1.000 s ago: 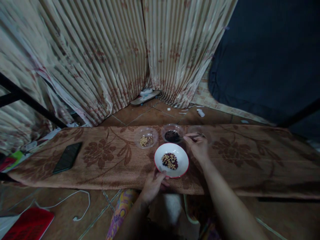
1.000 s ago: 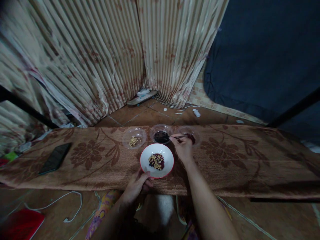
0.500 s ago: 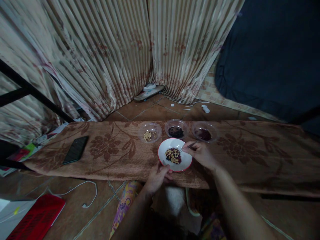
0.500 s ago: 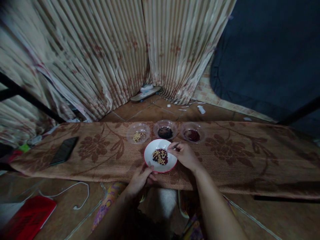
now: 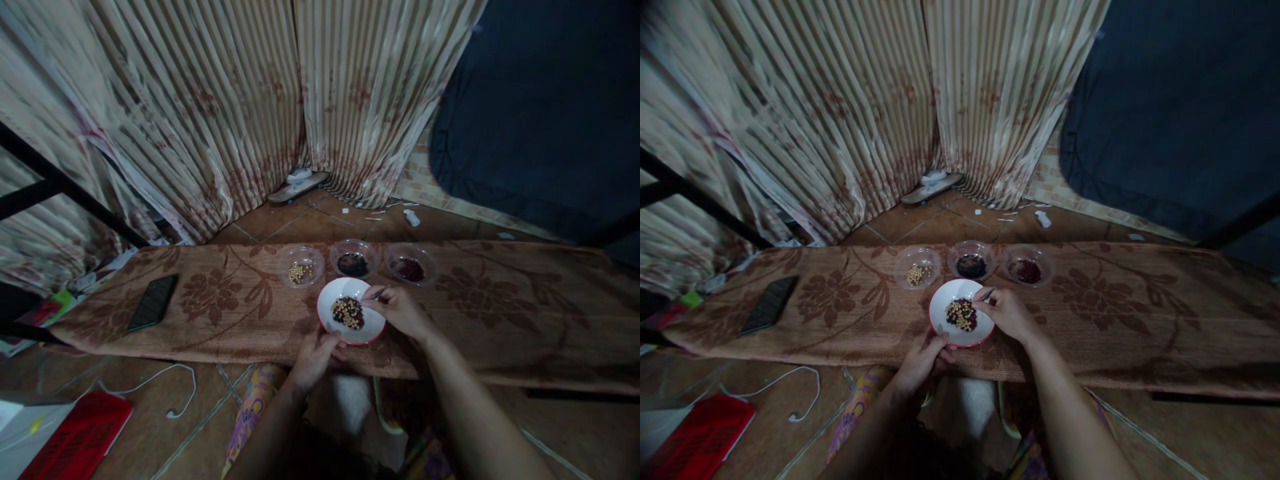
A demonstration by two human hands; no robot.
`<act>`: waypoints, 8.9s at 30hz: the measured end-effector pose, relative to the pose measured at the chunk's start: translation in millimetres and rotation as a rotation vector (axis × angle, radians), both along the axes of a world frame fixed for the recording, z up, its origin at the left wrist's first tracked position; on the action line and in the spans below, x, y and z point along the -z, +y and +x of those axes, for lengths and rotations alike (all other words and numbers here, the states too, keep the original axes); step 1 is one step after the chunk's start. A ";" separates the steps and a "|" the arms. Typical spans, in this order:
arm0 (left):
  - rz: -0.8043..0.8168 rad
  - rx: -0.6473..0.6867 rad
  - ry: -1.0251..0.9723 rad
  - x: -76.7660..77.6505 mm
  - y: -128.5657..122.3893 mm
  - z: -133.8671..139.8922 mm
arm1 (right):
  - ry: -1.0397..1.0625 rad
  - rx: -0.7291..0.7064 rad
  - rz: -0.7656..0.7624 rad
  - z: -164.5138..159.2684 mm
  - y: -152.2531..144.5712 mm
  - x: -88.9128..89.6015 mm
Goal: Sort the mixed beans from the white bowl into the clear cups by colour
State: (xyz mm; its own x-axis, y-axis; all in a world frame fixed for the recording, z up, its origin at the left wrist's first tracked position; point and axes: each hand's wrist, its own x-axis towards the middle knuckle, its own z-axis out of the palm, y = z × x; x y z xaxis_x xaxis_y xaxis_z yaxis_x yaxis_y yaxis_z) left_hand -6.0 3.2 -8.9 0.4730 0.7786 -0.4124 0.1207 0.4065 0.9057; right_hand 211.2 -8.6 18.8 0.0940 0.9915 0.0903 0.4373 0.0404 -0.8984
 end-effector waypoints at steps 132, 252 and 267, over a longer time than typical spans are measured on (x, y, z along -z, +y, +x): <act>0.033 0.038 0.002 5.8 1.1 -3.7 | 0.130 0.635 0.353 21.1 43.7 -6.4; 0.007 0.005 0.011 -1.6 -0.4 -0.9 | 0.000 0.023 -0.003 11.2 -2.7 -3.2; 0.010 0.018 -0.007 4.5 -0.5 -0.4 | -0.023 0.033 -0.027 11.7 -3.6 1.7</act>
State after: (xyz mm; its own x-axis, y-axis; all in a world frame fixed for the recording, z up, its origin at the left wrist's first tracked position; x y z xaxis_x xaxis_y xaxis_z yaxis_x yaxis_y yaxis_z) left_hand -6.4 2.7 -13.4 0.4900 0.7740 -0.4011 0.1213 0.3951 0.9106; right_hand 222.9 -12.2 17.2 0.1253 0.9899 0.0660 0.4587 0.0012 -0.8886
